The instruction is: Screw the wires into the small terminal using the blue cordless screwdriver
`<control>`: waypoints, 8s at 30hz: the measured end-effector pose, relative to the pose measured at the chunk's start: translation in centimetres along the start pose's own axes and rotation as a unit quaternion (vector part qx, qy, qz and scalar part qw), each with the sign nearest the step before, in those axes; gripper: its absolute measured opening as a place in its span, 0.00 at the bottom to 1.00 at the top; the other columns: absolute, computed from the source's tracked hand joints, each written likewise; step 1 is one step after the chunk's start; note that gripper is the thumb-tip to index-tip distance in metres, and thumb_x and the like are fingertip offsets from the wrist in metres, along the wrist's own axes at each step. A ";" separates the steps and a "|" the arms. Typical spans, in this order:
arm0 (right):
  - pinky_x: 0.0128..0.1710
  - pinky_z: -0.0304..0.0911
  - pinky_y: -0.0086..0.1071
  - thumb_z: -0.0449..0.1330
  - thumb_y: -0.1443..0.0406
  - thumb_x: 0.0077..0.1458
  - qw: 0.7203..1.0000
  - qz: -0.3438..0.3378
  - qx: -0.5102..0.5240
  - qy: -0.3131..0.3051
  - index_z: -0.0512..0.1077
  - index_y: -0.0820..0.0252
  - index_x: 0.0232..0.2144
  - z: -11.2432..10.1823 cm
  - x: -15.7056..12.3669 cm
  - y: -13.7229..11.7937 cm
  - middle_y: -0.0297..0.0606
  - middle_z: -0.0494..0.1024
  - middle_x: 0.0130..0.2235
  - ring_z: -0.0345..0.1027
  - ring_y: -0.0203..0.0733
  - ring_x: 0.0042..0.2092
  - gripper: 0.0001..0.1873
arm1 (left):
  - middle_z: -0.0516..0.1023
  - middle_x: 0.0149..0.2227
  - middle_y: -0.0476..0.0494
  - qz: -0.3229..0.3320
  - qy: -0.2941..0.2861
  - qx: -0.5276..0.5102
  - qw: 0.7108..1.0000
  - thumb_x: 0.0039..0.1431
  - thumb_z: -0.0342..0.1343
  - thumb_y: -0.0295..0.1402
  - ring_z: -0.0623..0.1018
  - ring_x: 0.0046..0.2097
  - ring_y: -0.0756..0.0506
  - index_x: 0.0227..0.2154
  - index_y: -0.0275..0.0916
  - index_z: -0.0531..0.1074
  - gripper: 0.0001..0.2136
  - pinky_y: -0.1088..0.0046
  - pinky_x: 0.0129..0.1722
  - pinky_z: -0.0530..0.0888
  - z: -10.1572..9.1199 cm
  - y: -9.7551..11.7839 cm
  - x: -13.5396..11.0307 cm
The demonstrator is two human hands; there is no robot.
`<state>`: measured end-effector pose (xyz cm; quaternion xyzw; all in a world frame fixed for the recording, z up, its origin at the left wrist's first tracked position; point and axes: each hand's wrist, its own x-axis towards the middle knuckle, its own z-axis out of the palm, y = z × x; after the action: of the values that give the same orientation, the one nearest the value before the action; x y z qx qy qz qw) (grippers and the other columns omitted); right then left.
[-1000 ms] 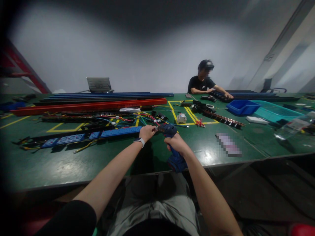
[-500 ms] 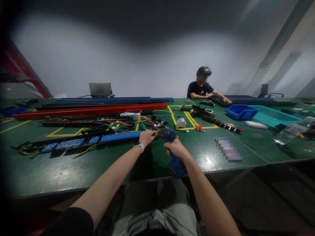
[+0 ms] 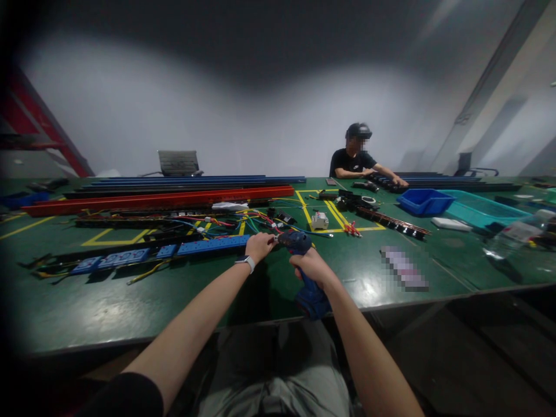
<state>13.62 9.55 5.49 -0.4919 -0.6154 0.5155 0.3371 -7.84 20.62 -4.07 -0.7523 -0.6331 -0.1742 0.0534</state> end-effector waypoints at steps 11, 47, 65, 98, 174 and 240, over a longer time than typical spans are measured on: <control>0.17 0.52 0.25 0.58 0.68 0.43 1.000 0.002 0.002 0.003 0.62 0.59 0.20 -0.1 0.2 0.4 0.29 0.64 0.14 0.58 0.32 0.16 0.07 | 0.79 0.39 0.43 0.011 0.021 0.002 1.000 0.65 0.45 0.53 0.74 0.44 0.43 0.42 0.47 0.77 0.21 0.70 0.39 0.64 1.0 -0.4 0.2; 0.17 0.52 0.25 0.59 0.68 0.42 1.000 0.002 -0.002 0.005 0.62 0.59 0.20 0.0 -0.1 0.0 0.28 0.64 0.14 0.57 0.31 0.16 0.07 | 0.78 0.39 0.42 0.008 0.010 -0.006 1.000 0.66 0.43 0.53 0.74 0.44 0.44 0.43 0.47 0.76 0.21 0.70 0.41 0.64 0.7 -0.3 0.2; 0.17 0.53 0.25 0.59 0.68 0.43 1.000 0.019 0.014 0.004 0.63 0.58 0.24 -0.2 -0.1 0.0 0.27 0.64 0.14 0.58 0.32 0.17 0.06 | 0.77 0.47 0.43 0.014 0.025 -0.037 0.999 0.65 0.49 0.50 0.74 0.47 0.44 0.44 0.47 0.78 0.17 0.71 0.42 0.67 0.5 -0.2 0.1; 0.17 0.53 0.24 0.57 0.69 0.42 1.000 0.025 0.013 0.003 0.64 0.58 0.26 0.0 -0.2 -0.1 0.25 0.64 0.14 0.58 0.32 0.16 0.05 | 0.78 0.43 0.42 0.002 -0.003 -0.019 1.000 0.65 0.48 0.50 0.75 0.46 0.44 0.42 0.48 0.77 0.17 0.69 0.41 0.65 -0.1 0.2 0.0; 0.17 0.53 0.25 0.57 0.68 0.42 1.000 0.005 0.001 0.001 0.64 0.58 0.24 -0.2 0.2 0.8 0.25 0.63 0.14 0.58 0.32 0.16 0.04 | 0.78 0.41 0.42 -0.004 0.005 -0.021 1.000 0.65 0.48 0.50 0.74 0.45 0.44 0.41 0.46 0.77 0.17 0.69 0.41 0.64 0.4 0.2 0.2; 0.17 0.52 0.25 0.56 0.70 0.44 1.000 0.012 0.003 -0.011 0.64 0.58 0.25 -0.2 0.1 0.5 0.26 0.65 0.14 0.57 0.32 0.16 0.04 | 0.78 0.41 0.43 0.006 0.019 -0.015 1.000 0.65 0.47 0.51 0.75 0.44 0.44 0.41 0.46 0.77 0.18 0.69 0.39 0.64 0.6 0.1 0.2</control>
<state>13.93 9.73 5.07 -0.4926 -0.6114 0.5268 0.3255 -7.63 20.94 -4.51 -0.7532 -0.6250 -0.1975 0.0556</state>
